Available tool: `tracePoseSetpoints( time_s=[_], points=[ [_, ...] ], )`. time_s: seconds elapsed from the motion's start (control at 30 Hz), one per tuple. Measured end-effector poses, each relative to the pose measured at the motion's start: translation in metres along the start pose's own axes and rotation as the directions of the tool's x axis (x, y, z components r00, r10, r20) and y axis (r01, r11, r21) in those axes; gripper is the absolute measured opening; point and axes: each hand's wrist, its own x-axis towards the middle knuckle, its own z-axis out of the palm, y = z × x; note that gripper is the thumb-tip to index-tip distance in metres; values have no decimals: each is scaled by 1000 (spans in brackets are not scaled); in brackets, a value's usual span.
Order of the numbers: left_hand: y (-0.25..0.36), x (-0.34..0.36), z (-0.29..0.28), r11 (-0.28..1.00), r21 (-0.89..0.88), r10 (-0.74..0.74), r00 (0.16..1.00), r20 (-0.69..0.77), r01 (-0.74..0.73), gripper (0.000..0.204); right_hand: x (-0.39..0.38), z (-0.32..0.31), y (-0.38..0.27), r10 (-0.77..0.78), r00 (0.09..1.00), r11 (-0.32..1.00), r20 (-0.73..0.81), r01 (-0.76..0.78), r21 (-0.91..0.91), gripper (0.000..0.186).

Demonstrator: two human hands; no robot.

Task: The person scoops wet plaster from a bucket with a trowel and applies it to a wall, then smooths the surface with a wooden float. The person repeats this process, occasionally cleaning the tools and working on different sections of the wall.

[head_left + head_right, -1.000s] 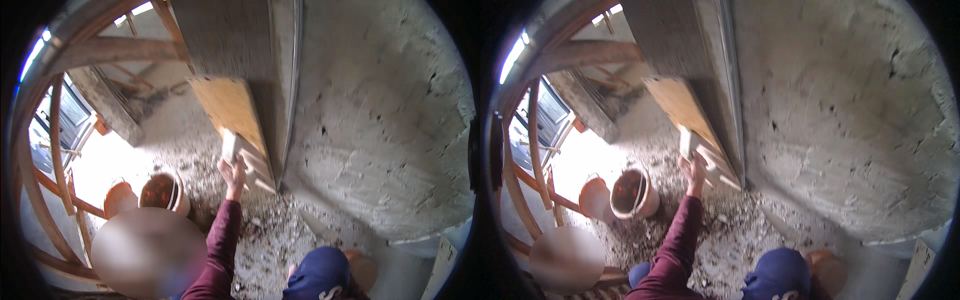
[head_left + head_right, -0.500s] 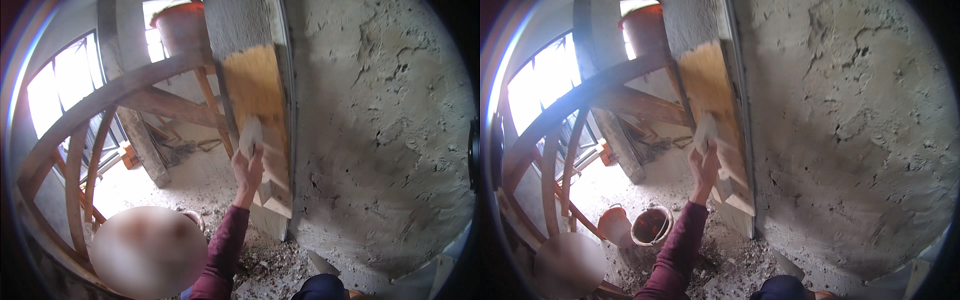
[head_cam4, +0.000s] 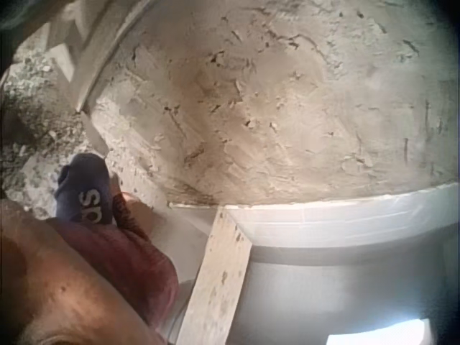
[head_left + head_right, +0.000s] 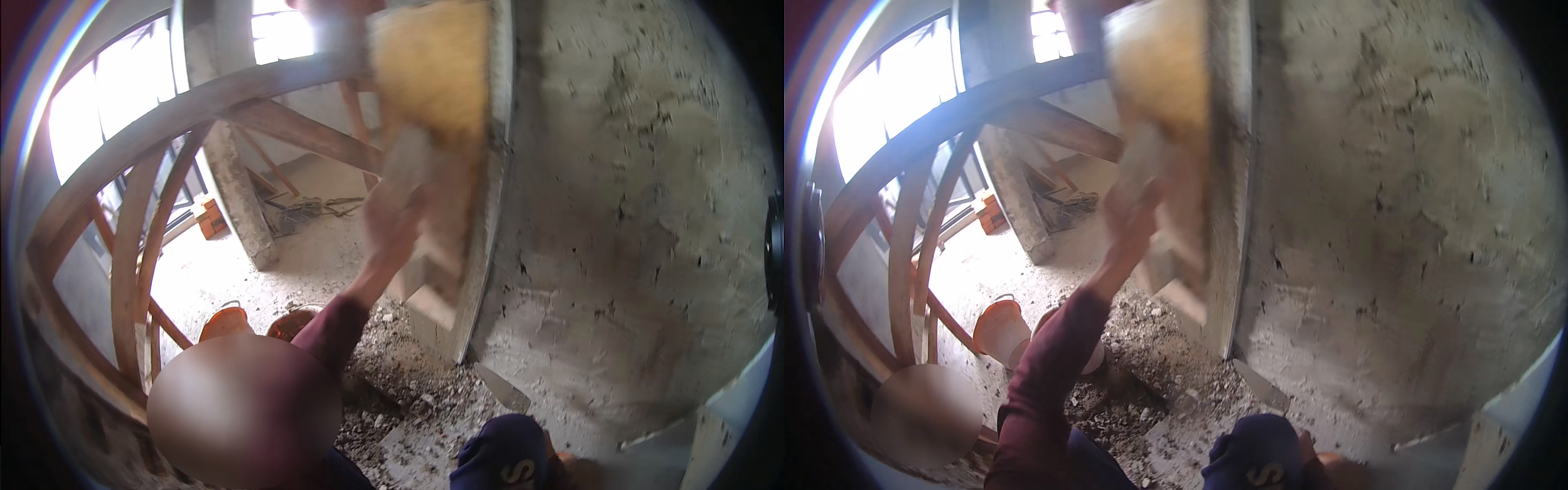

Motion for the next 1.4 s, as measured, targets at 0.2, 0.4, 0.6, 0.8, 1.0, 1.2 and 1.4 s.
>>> tracePoseSetpoints(
  time_s=[0.2, 0.4, 0.6, 0.8, 1.0, 1.2, 1.4],
  points=[
    [-21, -90, -134, 959, -82, -276, 958, -75, 270, 13, -15, 11, 4, -48, 997, 998, 52, 50, -45, 25],
    [-29, -124, -203, 973, -36, -229, 971, -70, 227, 10, 17, 10, -40, -4, 988, 993, 157, 22, -112, 30],
    [-27, -99, -190, 975, 28, -219, 975, -47, 220, 12, 33, -29, -135, -49, 982, 919, 183, 116, -376, 47],
    [32, -110, -173, 824, 221, -488, 851, -193, 522, 23, -17, -73, -190, 70, 981, 920, 181, 7, -392, 39],
    [171, -80, -136, 740, 106, -601, 724, -337, 664, 11, -94, -149, -271, 340, 906, 889, 252, -222, -401, 35],
    [267, -20, -124, 680, 90, -673, 668, -318, 727, 13, -134, -223, -351, 365, 886, 872, 285, -218, -437, 38],
    [267, -34, -36, 460, -467, -882, 329, -337, 755, 30, -157, -280, -370, 663, 670, 730, 333, -480, -486, 38]
  ],
)
